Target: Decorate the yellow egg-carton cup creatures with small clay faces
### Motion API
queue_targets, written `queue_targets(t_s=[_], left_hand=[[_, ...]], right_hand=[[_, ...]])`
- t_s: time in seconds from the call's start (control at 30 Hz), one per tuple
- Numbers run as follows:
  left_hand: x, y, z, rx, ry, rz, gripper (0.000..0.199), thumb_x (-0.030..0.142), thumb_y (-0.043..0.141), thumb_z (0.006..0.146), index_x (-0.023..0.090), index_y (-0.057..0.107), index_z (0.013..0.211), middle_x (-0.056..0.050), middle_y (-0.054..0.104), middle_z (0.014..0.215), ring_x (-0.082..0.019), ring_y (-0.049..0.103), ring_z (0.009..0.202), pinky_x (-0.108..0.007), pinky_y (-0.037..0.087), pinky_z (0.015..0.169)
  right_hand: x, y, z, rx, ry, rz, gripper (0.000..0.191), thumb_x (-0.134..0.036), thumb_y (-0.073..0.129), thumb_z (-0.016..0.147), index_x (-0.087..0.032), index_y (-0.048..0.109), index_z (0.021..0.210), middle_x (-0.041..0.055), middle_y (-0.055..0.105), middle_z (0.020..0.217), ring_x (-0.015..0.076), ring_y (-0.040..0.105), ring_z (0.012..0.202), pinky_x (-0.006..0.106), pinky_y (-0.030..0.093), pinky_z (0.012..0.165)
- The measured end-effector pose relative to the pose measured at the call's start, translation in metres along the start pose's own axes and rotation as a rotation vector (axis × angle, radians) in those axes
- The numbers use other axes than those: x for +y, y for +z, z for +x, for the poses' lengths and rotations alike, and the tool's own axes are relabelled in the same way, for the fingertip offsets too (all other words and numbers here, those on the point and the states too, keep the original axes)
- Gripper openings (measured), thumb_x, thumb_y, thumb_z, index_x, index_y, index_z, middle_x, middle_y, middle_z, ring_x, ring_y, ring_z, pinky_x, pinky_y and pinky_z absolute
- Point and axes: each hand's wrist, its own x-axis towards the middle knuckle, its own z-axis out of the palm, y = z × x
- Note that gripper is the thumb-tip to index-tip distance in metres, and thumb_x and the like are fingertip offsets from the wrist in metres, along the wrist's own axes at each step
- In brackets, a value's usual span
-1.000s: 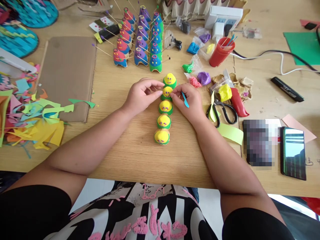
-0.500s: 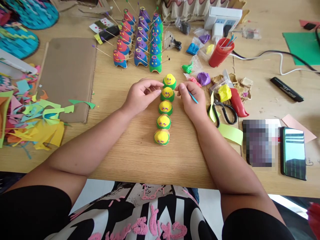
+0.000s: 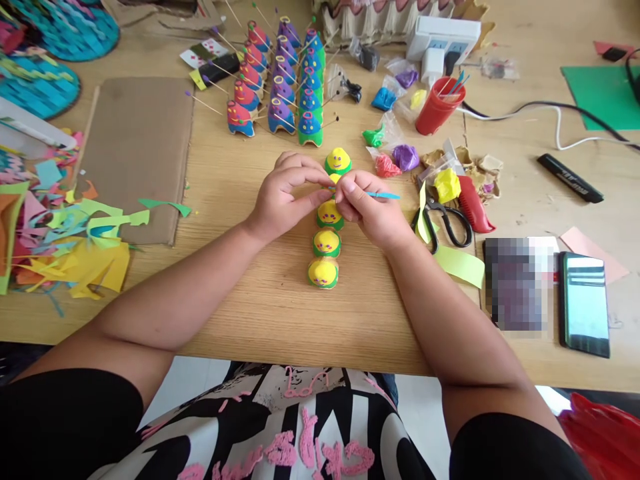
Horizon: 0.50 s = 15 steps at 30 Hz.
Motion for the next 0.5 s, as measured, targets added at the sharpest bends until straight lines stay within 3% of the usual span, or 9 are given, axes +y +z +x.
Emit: queue_targets(t_s=[0.27, 0.5], left_hand=[[0.002, 0.002, -0.002, 0.012, 0.009, 0.032, 0.016, 0.044, 0.072, 0.099, 0.029, 0.077, 0.096, -0.003, 0.078, 0.103, -0.024, 0.069, 0.111, -0.052, 0.053, 0.111], [0.002, 0.001, -0.003, 0.054, 0.032, 0.083, 0.015, 0.044, 0.071, 0.099, 0.031, 0.078, 0.096, -0.003, 0.076, 0.101, -0.025, 0.067, 0.112, -0.053, 0.053, 0.111]], right_hand=[[0.016, -0.009, 0.006, 0.158, -0.01, -0.065, 0.056, -0.081, 0.068, 0.086, -0.028, 0.052, 0.087, -0.0082, 0.042, 0.06, 0.0096, 0.042, 0.05, 0.025, 0.032, 0.046], [0.016, -0.013, 0.006, 0.148, 0.036, -0.061, 0.055, -0.075, 0.078, 0.082, -0.027, 0.052, 0.083, -0.0073, 0.054, 0.059, 0.0085, 0.043, 0.048, 0.025, 0.033, 0.044]])
